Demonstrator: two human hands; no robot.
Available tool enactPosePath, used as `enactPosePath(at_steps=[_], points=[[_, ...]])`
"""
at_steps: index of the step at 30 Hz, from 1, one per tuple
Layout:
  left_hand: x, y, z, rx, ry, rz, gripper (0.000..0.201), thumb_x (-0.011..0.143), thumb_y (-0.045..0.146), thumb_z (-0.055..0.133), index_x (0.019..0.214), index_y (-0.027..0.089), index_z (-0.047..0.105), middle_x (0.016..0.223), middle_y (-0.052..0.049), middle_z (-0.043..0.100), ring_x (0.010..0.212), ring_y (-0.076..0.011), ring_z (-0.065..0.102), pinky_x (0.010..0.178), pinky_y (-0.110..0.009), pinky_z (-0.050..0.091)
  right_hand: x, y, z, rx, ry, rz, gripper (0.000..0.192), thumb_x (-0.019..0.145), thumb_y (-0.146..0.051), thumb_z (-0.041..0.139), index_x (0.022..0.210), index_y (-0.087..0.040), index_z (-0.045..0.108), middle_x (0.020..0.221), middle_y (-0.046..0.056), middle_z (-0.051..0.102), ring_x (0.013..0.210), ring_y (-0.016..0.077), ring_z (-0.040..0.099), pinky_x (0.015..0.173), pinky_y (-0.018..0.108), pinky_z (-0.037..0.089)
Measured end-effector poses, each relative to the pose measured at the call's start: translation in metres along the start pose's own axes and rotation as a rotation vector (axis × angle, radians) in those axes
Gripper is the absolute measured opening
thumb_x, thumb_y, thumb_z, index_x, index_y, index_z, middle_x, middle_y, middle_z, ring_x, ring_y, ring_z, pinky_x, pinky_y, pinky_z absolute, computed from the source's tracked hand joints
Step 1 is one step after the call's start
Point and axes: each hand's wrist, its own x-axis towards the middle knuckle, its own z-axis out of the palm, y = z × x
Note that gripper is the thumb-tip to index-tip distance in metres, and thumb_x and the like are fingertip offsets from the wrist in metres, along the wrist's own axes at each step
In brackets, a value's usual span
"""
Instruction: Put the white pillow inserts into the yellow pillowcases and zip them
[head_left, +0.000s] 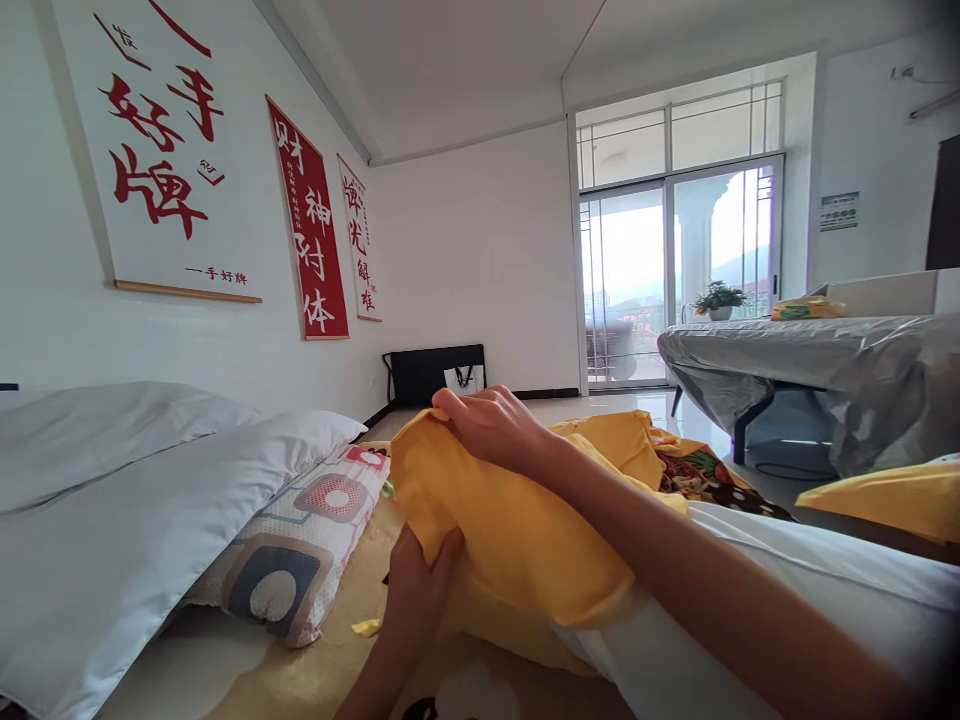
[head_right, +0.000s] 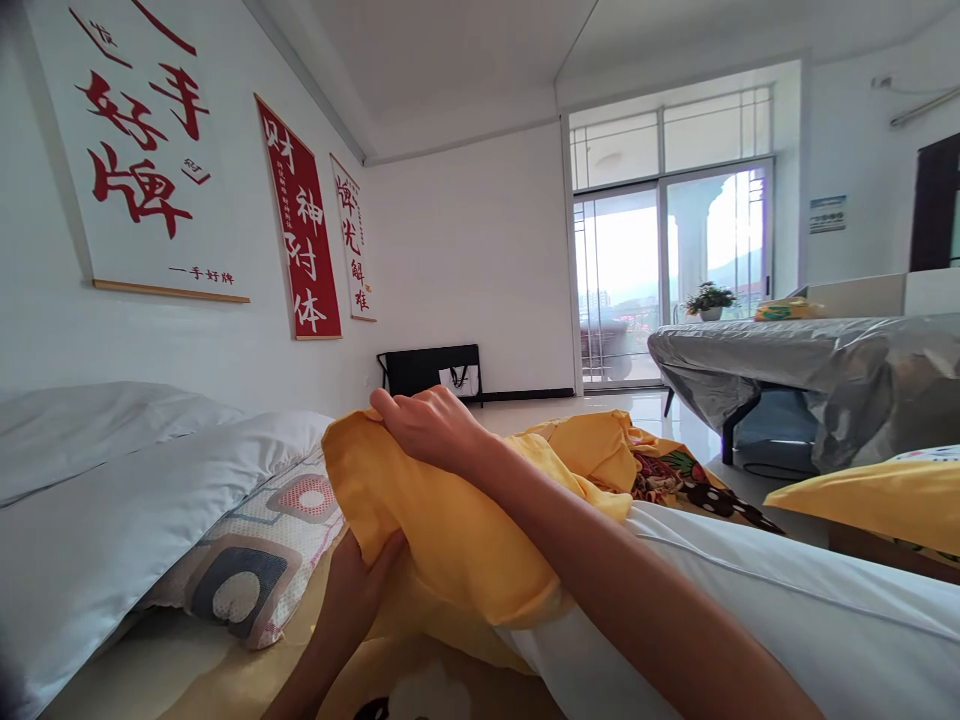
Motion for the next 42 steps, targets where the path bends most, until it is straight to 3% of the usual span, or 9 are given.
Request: enactPosePath(at_steps=[6, 13, 18, 21, 23, 26, 30, 35, 42], points=[[0.017, 0.0, 0.023, 0.019, -0.102, 0.064, 0.041, 0.085, 0.047, 0.047, 0.098, 0.013, 0.066, 0.1, -0.016, 0.069, 0.098, -0.0314, 0.062, 0.082, -0.042, 0.047, -0.002, 0.001, -0.007, -0.09, 0.064, -0.053, 0.017, 0.091, -0.014, 0.032, 0.088, -0.019, 0.047, 0.058, -0.002, 0.054, 0.046, 0.0112, 0.04, 0.05, 0.026, 0.013], [0.015, -0.004, 0.023, 0.097, 0.004, 0.144, 0.043, 0.08, 0.036, 0.054, 0.116, 0.014, 0.059, 0.118, -0.017, 0.062, 0.114, -0.031, 0.055, 0.093, -0.044, 0.045, -0.007, 0.008, -0.007, -0.116, 0.125, -0.017, 0.017, 0.093, -0.016, 0.033, 0.086, -0.019, 0.049, 0.057, -0.003, 0.053, 0.045, 0.0103, 0.038, 0.049, 0.025, 0.013], [0.021, -0.009, 0.025, 0.193, -0.133, 0.142, 0.026, 0.079, 0.033, 0.052, 0.09, 0.017, 0.069, 0.099, -0.015, 0.071, 0.101, -0.034, 0.063, 0.085, -0.047, 0.047, -0.007, 0.002, -0.003, -0.121, 0.153, -0.101, 0.019, 0.092, -0.014, 0.032, 0.086, -0.019, 0.049, 0.057, -0.003, 0.052, 0.044, 0.0105, 0.036, 0.048, 0.027, 0.011], [0.022, -0.011, 0.027, 0.19, -0.129, 0.145, 0.02, 0.076, 0.031, 0.052, 0.082, 0.018, 0.068, 0.089, -0.013, 0.072, 0.092, -0.0327, 0.065, 0.081, -0.045, 0.048, -0.008, -0.001, -0.001, -0.125, 0.171, -0.129, 0.023, 0.095, -0.014, 0.029, 0.084, -0.019, 0.049, 0.055, -0.004, 0.05, 0.044, 0.0106, 0.034, 0.048, 0.028, 0.01], [0.022, -0.012, 0.028, 0.142, -0.106, 0.091, 0.015, 0.071, 0.029, 0.056, 0.076, 0.019, 0.066, 0.081, -0.011, 0.071, 0.089, -0.0316, 0.065, 0.081, -0.043, 0.048, -0.008, -0.001, 0.0, -0.121, 0.168, -0.132, 0.025, 0.097, -0.017, 0.028, 0.084, -0.019, 0.049, 0.055, -0.003, 0.05, 0.044, 0.0106, 0.033, 0.048, 0.028, 0.009], [0.019, -0.015, 0.025, -0.047, -0.018, -0.115, 0.015, 0.061, 0.028, 0.061, 0.072, 0.019, 0.065, 0.078, -0.009, 0.07, 0.094, -0.0311, 0.063, 0.084, -0.041, 0.049, -0.008, -0.001, 0.001, -0.11, 0.141, -0.119, 0.025, 0.099, -0.022, 0.029, 0.085, -0.019, 0.049, 0.057, -0.003, 0.051, 0.044, 0.0104, 0.034, 0.048, 0.028, 0.01], [0.015, -0.017, 0.015, -0.339, -0.043, -0.38, 0.037, 0.056, 0.027, 0.064, 0.092, 0.015, 0.068, 0.096, -0.011, 0.072, 0.101, -0.0313, 0.063, 0.086, -0.041, 0.05, -0.008, 0.004, 0.006, -0.089, 0.105, -0.083, 0.03, 0.101, -0.028, 0.025, 0.086, -0.019, 0.05, 0.057, -0.003, 0.053, 0.044, 0.0104, 0.037, 0.049, 0.027, 0.011], [0.012, 0.001, -0.003, -0.437, -0.19, -0.346, 0.051, 0.058, 0.034, 0.076, 0.104, 0.014, 0.068, 0.11, -0.013, 0.07, 0.105, -0.0336, 0.063, 0.084, -0.04, 0.053, -0.009, 0.018, 0.021, -0.083, 0.051, 0.001, 0.041, 0.103, -0.038, 0.017, 0.089, -0.018, 0.051, 0.059, 0.0, 0.058, 0.046, 0.011, 0.045, 0.05, 0.026, 0.013], [0.017, 0.014, -0.018, -0.316, -0.3, -0.331, 0.046, 0.058, 0.04, 0.081, 0.093, 0.012, 0.071, 0.093, -0.014, 0.074, 0.092, -0.0325, 0.068, 0.076, -0.037, 0.055, -0.012, 0.027, 0.034, -0.074, -0.025, 0.044, 0.037, 0.103, -0.038, 0.022, 0.096, -0.018, 0.052, 0.062, 0.001, 0.063, 0.05, 0.0139, 0.054, 0.05, 0.027, 0.013]])
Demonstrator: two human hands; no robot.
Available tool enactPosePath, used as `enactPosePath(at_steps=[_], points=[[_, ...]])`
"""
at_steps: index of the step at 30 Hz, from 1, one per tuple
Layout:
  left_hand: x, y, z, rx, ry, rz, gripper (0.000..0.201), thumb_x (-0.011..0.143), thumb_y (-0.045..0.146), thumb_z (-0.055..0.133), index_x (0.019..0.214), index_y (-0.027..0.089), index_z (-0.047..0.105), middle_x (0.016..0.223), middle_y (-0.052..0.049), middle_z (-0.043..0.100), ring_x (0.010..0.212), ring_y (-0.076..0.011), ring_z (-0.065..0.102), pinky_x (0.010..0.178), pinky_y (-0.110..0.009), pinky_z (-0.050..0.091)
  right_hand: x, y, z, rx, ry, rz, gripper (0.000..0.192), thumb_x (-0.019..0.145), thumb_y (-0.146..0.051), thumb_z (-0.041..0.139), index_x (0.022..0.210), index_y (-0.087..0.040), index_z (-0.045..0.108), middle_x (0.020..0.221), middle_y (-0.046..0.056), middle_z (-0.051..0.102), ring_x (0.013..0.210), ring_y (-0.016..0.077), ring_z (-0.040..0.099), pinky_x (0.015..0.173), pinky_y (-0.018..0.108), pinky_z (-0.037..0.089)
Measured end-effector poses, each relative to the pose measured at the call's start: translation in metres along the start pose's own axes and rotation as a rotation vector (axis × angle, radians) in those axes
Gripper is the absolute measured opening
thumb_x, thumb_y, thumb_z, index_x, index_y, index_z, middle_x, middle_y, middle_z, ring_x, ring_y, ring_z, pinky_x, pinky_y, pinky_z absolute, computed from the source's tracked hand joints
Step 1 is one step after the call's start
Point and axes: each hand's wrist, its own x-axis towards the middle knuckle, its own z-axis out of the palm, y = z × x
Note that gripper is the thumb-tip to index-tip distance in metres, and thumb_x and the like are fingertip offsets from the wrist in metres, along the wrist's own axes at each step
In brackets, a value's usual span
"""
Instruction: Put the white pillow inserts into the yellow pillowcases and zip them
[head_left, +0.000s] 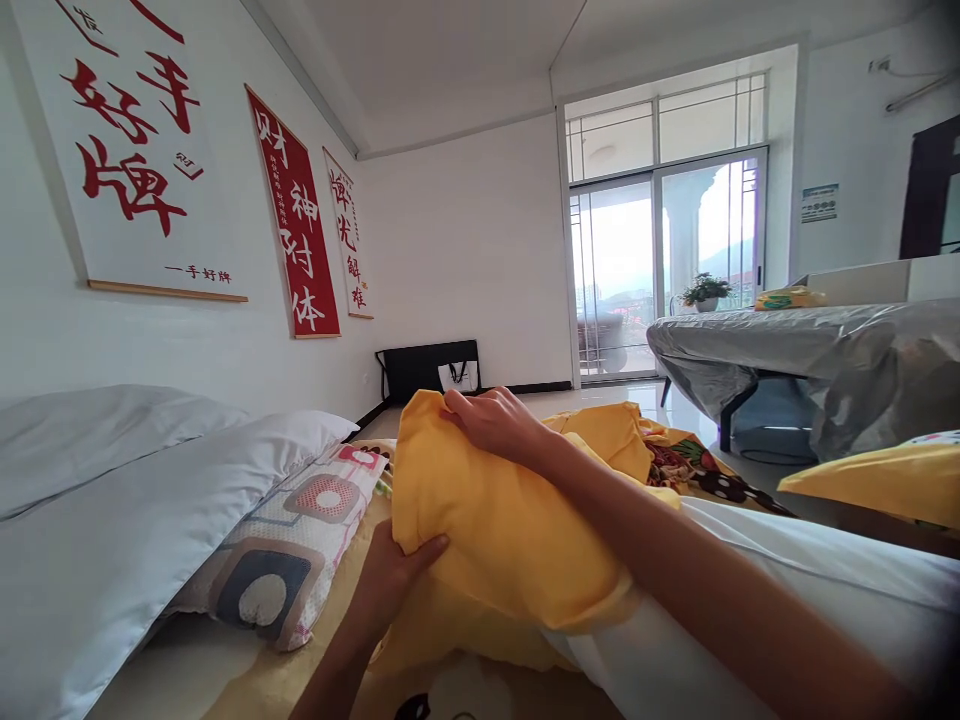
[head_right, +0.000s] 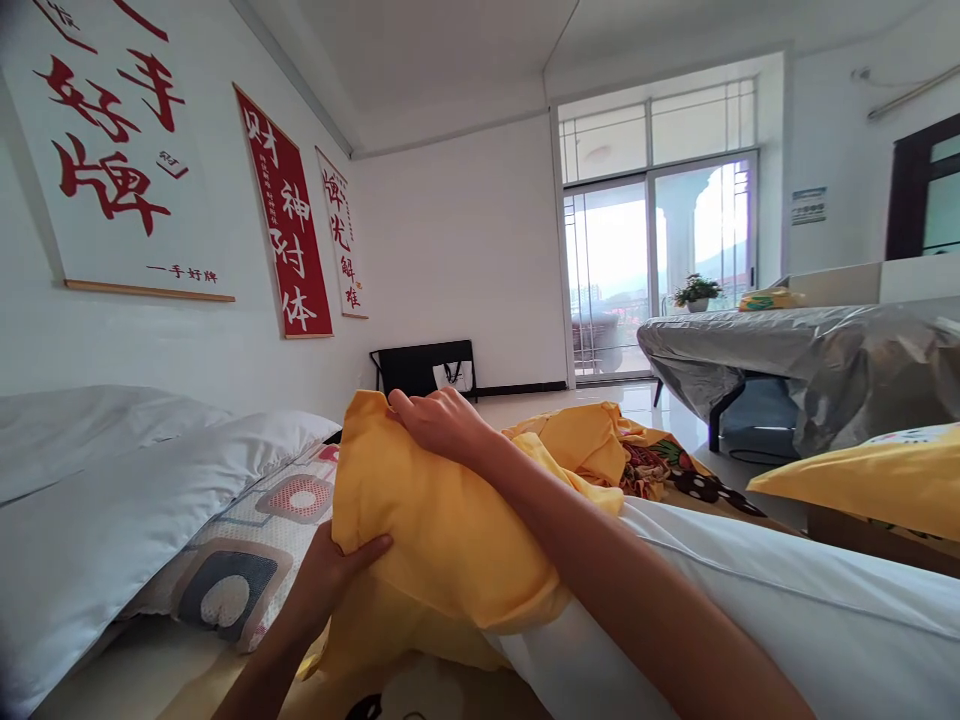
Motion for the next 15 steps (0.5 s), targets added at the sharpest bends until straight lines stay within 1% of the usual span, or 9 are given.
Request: enactPosePath(at_steps=[2, 4, 7, 9, 11, 13, 15], points=[[0.001, -0.003, -0.001, 0.001, 0.02, 0.001, 0.045, 0.059, 0.042, 0.08, 0.092, 0.012, 0.071, 0.092, -0.013, 0.074, 0.087, -0.0308, 0.069, 0.074, -0.036, 0.055, 0.0, -0.002, -0.003, 0.003, 0.011, -0.013, 0.038, 0.103, -0.039, 0.021, 0.095, -0.018, 0.052, 0.062, 0.001, 0.063, 0.051, 0.014, 0.054, 0.05, 0.026, 0.013], [0.002, -0.008, -0.002, 0.005, 0.069, 0.027, 0.045, 0.063, 0.045, 0.077, 0.092, 0.012, 0.07, 0.092, -0.012, 0.074, 0.084, -0.0287, 0.068, 0.071, -0.035, 0.055, -0.001, -0.005, -0.006, 0.013, 0.017, -0.02, 0.04, 0.102, -0.039, 0.02, 0.094, -0.018, 0.053, 0.06, 0.001, 0.061, 0.049, 0.0139, 0.052, 0.05, 0.026, 0.014], [0.004, -0.017, -0.007, 0.104, 0.153, 0.129, 0.041, 0.068, 0.048, 0.073, 0.09, 0.013, 0.068, 0.083, -0.008, 0.072, 0.079, -0.025, 0.065, 0.066, -0.03, 0.052, -0.001, -0.008, -0.01, 0.087, 0.013, 0.017, 0.036, 0.101, -0.039, 0.025, 0.091, -0.019, 0.054, 0.056, 0.0, 0.056, 0.048, 0.0132, 0.047, 0.051, 0.026, 0.015], [0.005, -0.024, -0.012, 0.18, 0.187, 0.183, 0.037, 0.072, 0.048, 0.07, 0.086, 0.013, 0.068, 0.076, -0.006, 0.069, 0.075, -0.0227, 0.062, 0.064, -0.028, 0.049, 0.0, -0.009, -0.015, 0.244, 0.018, 0.091, 0.03, 0.099, -0.039, 0.032, 0.093, -0.019, 0.054, 0.056, -0.002, 0.053, 0.049, 0.0122, 0.045, 0.052, 0.024, 0.018], [0.006, -0.028, -0.016, 0.193, 0.199, 0.197, 0.035, 0.075, 0.048, 0.066, 0.082, 0.014, 0.068, 0.072, -0.004, 0.066, 0.073, -0.0213, 0.06, 0.064, -0.028, 0.048, 0.002, -0.008, -0.021, 0.494, -0.016, 0.144, 0.025, 0.095, -0.04, 0.042, 0.092, -0.02, 0.057, 0.058, -0.004, 0.051, 0.052, 0.0108, 0.044, 0.054, 0.022, 0.023], [0.005, -0.03, -0.017, 0.165, 0.185, 0.187, 0.034, 0.076, 0.048, 0.064, 0.076, 0.014, 0.066, 0.069, -0.004, 0.064, 0.069, -0.0201, 0.059, 0.063, -0.028, 0.048, 0.005, -0.007, -0.027, 0.726, -0.12, 0.137, 0.023, 0.087, -0.04, 0.052, 0.082, -0.019, 0.06, 0.058, -0.005, 0.048, 0.055, 0.0092, 0.041, 0.054, 0.021, 0.026], [0.003, -0.03, -0.015, 0.142, 0.163, 0.176, 0.033, 0.076, 0.047, 0.064, 0.074, 0.015, 0.064, 0.066, -0.003, 0.062, 0.066, -0.0191, 0.057, 0.061, -0.027, 0.047, 0.007, -0.007, -0.032, 0.865, -0.208, 0.086, 0.02, 0.081, -0.033, 0.056, 0.069, -0.017, 0.059, 0.058, -0.006, 0.046, 0.056, 0.0082, 0.039, 0.055, 0.021, 0.027]])
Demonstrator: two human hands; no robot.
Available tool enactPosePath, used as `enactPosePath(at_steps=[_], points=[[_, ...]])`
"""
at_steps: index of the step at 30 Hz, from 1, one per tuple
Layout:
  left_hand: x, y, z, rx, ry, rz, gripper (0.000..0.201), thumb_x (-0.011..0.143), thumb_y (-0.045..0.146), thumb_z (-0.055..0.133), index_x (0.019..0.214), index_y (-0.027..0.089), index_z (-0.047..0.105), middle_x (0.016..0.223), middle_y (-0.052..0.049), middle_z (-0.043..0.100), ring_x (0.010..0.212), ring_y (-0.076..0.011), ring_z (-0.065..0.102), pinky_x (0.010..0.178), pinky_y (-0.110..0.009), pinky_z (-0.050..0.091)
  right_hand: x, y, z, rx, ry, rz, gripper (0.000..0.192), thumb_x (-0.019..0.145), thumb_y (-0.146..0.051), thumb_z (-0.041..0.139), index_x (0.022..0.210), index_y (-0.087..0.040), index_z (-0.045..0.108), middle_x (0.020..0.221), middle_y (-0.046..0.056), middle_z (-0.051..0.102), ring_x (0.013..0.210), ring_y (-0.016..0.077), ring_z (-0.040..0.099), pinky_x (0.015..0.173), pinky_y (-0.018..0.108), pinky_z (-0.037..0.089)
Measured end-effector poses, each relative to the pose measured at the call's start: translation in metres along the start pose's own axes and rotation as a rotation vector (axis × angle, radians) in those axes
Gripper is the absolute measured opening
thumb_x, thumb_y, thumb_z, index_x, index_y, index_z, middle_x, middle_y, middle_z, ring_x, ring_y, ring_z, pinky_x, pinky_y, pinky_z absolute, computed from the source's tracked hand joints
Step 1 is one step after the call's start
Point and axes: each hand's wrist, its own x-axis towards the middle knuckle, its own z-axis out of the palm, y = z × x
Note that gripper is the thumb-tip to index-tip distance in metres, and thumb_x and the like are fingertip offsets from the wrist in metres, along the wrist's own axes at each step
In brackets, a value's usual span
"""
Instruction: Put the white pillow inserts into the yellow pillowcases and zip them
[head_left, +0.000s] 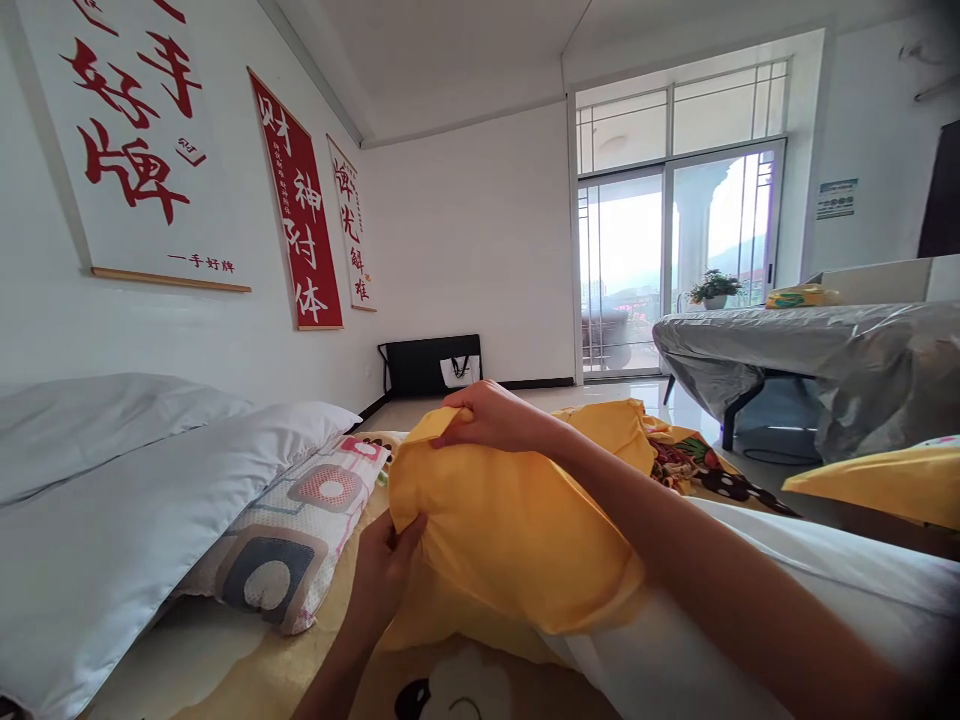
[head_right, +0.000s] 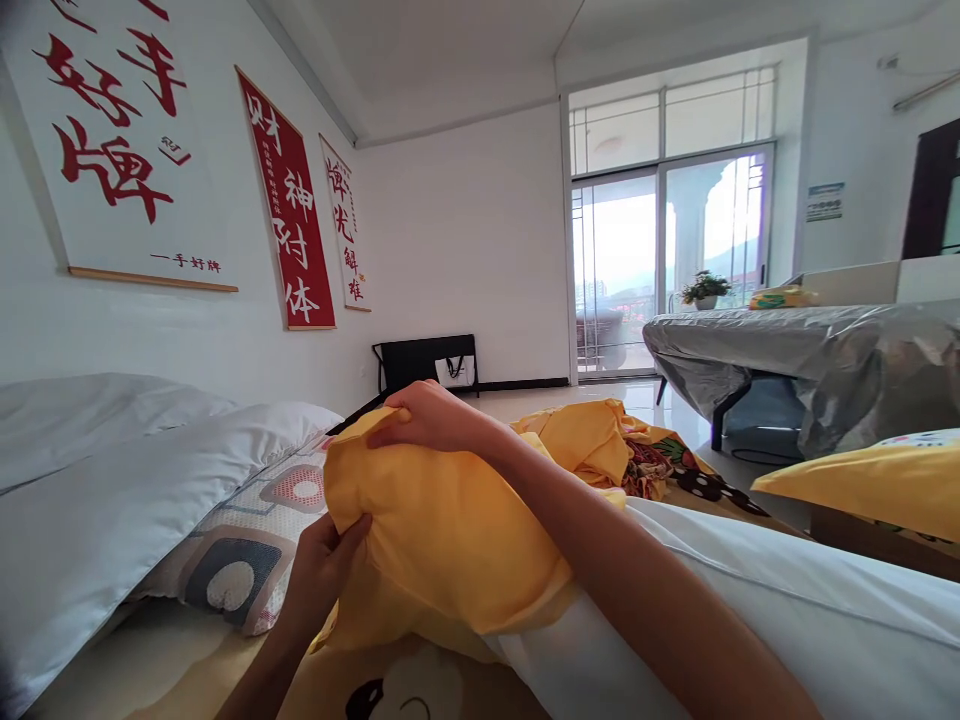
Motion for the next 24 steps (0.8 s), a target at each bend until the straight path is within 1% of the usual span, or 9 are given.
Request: enactPosePath(at_steps=[1, 4, 7, 10, 13, 16, 18, 21, 24], points=[[-0.001, 0.002, 0.001, -0.01, -0.004, 0.0, 0.031, 0.075, 0.046, 0.064, 0.076, 0.015, 0.063, 0.067, -0.003, 0.062, 0.065, -0.0187, 0.057, 0.06, -0.027, 0.046, 0.0, -0.002, 0.0, 0.031, -0.012, -0.018, 0.018, 0.079, -0.026, 0.054, 0.066, -0.016, 0.058, 0.059, -0.005, 0.046, 0.058, 0.0081, 0.039, 0.056, 0.021, 0.028], [-0.004, 0.008, 0.002, -0.024, 0.005, 0.002, 0.021, 0.069, 0.035, 0.065, 0.077, 0.016, 0.062, 0.068, -0.002, 0.062, 0.065, -0.0183, 0.057, 0.057, -0.025, 0.044, 0.0, -0.01, 0.005, 0.063, 0.088, -0.056, 0.016, 0.074, -0.012, 0.045, 0.068, -0.016, 0.06, 0.067, -0.003, 0.053, 0.064, 0.0089, 0.044, 0.061, 0.021, 0.031], [-0.005, 0.013, -0.006, -0.051, -0.076, -0.037, 0.014, 0.059, 0.026, 0.064, 0.069, 0.016, 0.06, 0.065, -0.001, 0.061, 0.064, -0.0186, 0.056, 0.057, -0.026, 0.044, -0.003, -0.02, 0.017, 0.089, 0.104, -0.039, 0.017, 0.075, -0.012, 0.043, 0.071, -0.017, 0.058, 0.067, -0.003, 0.055, 0.063, 0.0092, 0.043, 0.06, 0.021, 0.031], [-0.006, 0.018, -0.016, -0.15, -0.118, -0.099, 0.023, 0.056, 0.025, 0.062, 0.077, 0.015, 0.063, 0.072, -0.003, 0.065, 0.07, -0.0213, 0.06, 0.064, -0.029, 0.048, -0.006, -0.03, 0.028, 0.067, 0.073, -0.027, 0.014, 0.078, -0.015, 0.043, 0.072, -0.019, 0.055, 0.066, -0.004, 0.054, 0.062, 0.0094, 0.042, 0.057, 0.02, 0.028], [-0.008, 0.032, -0.017, -0.237, -0.026, -0.124, 0.036, 0.06, 0.034, 0.067, 0.091, 0.015, 0.063, 0.082, -0.006, 0.068, 0.075, -0.0241, 0.063, 0.061, -0.029, 0.049, -0.005, -0.035, 0.035, -0.044, 0.083, 0.004, 0.013, 0.079, -0.017, 0.045, 0.072, -0.02, 0.055, 0.062, -0.004, 0.05, 0.058, 0.0094, 0.037, 0.054, 0.022, 0.023], [-0.008, 0.054, -0.009, -0.172, 0.133, 0.016, 0.052, 0.063, 0.042, 0.074, 0.107, 0.018, 0.06, 0.097, -0.007, 0.069, 0.087, -0.0253, 0.064, 0.067, -0.029, 0.05, -0.001, -0.037, 0.038, -0.155, 0.109, -0.042, 0.013, 0.078, -0.016, 0.047, 0.07, -0.02, 0.057, 0.059, -0.005, 0.047, 0.054, 0.0093, 0.031, 0.054, 0.024, 0.02], [-0.004, 0.068, -0.004, -0.059, 0.202, 0.091, 0.048, 0.063, 0.04, 0.077, 0.103, 0.017, 0.062, 0.093, -0.006, 0.069, 0.085, -0.024, 0.063, 0.067, -0.028, 0.05, 0.001, -0.037, 0.04, -0.228, 0.134, -0.096, 0.013, 0.078, -0.016, 0.049, 0.068, -0.02, 0.057, 0.058, -0.005, 0.048, 0.054, 0.0092, 0.031, 0.054, 0.025, 0.019], [0.007, 0.079, -0.002, -0.037, 0.176, 0.078, 0.039, 0.062, 0.037, 0.079, 0.09, 0.013, 0.067, 0.078, -0.004, 0.068, 0.073, -0.0212, 0.062, 0.06, -0.026, 0.046, 0.0, -0.038, 0.04, -0.288, 0.15, -0.156, 0.013, 0.079, -0.015, 0.053, 0.069, -0.02, 0.06, 0.063, -0.004, 0.055, 0.057, 0.0089, 0.037, 0.055, 0.025, 0.02], [0.017, 0.079, -0.005, -0.185, 0.104, 0.074, 0.036, 0.065, 0.036, 0.076, 0.092, 0.014, 0.069, 0.081, -0.003, 0.069, 0.073, -0.0192, 0.061, 0.06, -0.024, 0.045, -0.006, -0.038, 0.034, -0.228, 0.172, -0.133, 0.013, 0.085, -0.019, 0.053, 0.086, -0.022, 0.065, 0.075, -0.003, 0.064, 0.065, 0.0098, 0.049, 0.059, 0.023, 0.025]])
